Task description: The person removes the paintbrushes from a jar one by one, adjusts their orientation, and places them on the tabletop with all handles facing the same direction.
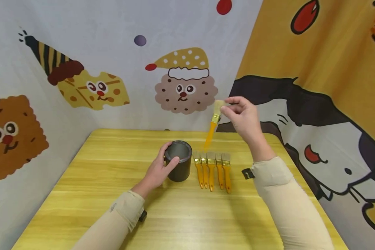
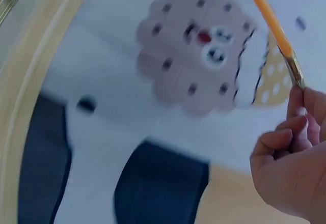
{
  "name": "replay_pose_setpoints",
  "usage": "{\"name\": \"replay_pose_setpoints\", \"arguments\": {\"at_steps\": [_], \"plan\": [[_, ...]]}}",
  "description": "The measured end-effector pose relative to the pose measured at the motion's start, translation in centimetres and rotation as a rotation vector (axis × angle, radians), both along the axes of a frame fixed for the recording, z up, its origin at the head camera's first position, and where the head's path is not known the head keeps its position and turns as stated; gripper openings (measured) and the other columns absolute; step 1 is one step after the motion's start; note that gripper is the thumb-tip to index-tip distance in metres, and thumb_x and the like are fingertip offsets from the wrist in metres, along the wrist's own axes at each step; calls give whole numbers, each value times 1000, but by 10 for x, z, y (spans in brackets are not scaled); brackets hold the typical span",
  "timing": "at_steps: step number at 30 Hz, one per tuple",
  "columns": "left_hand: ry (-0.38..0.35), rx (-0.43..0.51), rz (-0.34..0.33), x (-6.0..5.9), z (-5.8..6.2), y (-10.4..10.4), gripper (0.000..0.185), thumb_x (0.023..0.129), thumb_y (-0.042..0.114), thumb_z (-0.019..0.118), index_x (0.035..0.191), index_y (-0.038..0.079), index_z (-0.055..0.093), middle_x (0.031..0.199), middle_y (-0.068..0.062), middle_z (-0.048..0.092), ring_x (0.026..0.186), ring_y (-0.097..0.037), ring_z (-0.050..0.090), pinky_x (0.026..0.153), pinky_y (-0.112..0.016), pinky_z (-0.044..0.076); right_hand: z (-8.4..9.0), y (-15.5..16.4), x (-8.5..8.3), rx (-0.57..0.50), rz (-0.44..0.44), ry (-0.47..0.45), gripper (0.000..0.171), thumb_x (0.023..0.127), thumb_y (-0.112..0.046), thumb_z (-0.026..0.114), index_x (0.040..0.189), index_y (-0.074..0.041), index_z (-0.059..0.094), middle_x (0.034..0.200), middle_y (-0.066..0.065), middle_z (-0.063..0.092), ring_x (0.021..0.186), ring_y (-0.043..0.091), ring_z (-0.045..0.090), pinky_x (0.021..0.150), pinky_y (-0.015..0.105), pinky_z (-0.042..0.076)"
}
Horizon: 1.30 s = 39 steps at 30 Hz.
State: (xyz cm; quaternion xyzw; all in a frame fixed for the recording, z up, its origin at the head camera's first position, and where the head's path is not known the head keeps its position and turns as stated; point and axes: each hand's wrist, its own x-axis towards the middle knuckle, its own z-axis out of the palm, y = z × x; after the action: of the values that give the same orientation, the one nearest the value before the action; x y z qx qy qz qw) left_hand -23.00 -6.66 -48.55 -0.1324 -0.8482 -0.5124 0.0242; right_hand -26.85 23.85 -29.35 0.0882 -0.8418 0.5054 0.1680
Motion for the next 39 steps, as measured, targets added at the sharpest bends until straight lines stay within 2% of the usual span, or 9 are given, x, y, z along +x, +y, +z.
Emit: {"name": "replay_pose_setpoints", "arguments": {"at_steps": [4, 10, 13, 17, 20, 25, 30, 35, 39], "plan": [[1, -4, 5, 0, -1, -2, 75, 103, 70, 53, 166, 51, 19, 170, -7, 41, 148, -38, 52, 113, -67, 46, -19, 43, -2, 162, -16, -195, 45, 102, -45, 73, 136, -17, 67, 101, -17, 79, 95, 5, 69, 85, 24, 54], [0, -12, -3, 0, -4, -3, 75, 103, 70, 52, 167, 50, 18, 171, -8, 40, 147, -38, 52, 112, -67, 47, -83, 96, -16, 327, 67, -437, 55, 104, -47, 70, 143, -9, 61, 128, 15, 76, 122, 34, 68, 105, 58, 53], [-6, -12, -4, 1, -5, -4, 73, 104, 70, 52, 166, 53, 16, 171, -7, 39, 148, -38, 51, 112, -67, 46, -114, 115, -25, 346, 103, -511, 59, 105, -47, 68, 147, -7, 58, 136, 21, 71, 126, 43, 63, 100, 55, 55], [-9, -16, -7, 1, -6, -3, 75, 104, 71, 51, 167, 52, 16, 172, -7, 38, 149, -38, 51, 112, -66, 47, -148, 128, -33, 338, 131, -568, 57, 106, -42, 68, 148, -4, 58, 136, 21, 71, 119, 39, 62, 91, 43, 55], [-9, -22, -6, 0, -5, -1, 76, 103, 72, 51, 167, 51, 16, 172, -7, 38, 148, -39, 52, 111, -66, 48, -165, 129, -36, 326, 151, -604, 54, 107, -35, 68, 148, -1, 57, 136, 22, 71, 118, 38, 65, 91, 44, 56], [-10, -17, -2, 0, -1, 0, 73, 103, 72, 51, 164, 58, 14, 172, -7, 38, 147, -40, 52, 111, -68, 47, -185, 126, -40, 326, 168, -628, 48, 109, -26, 65, 146, 3, 56, 139, 28, 67, 121, 37, 69, 98, 48, 57], [-16, -8, -11, 0, 1, 1, 73, 103, 70, 52, 164, 57, 15, 172, -8, 37, 148, -41, 51, 111, -68, 47, -196, 127, -42, 386, 124, -615, 49, 110, -30, 61, 146, 2, 58, 145, 28, 63, 128, 40, 65, 105, 54, 54], [-18, 8, -9, 0, 2, 1, 76, 104, 69, 53, 168, 49, 18, 173, -7, 36, 148, -42, 51, 111, -69, 47, -198, 125, -44, 436, 97, -576, 50, 110, -34, 60, 143, 4, 59, 141, 29, 63, 126, 43, 63, 104, 56, 53], [-21, 3, -11, 0, 1, 1, 73, 104, 69, 52, 165, 55, 15, 173, -7, 36, 148, -42, 51, 111, -69, 46, -199, 120, -42, 444, 90, -561, 48, 111, -32, 59, 139, 7, 59, 133, 29, 67, 119, 41, 66, 98, 52, 56]]}}
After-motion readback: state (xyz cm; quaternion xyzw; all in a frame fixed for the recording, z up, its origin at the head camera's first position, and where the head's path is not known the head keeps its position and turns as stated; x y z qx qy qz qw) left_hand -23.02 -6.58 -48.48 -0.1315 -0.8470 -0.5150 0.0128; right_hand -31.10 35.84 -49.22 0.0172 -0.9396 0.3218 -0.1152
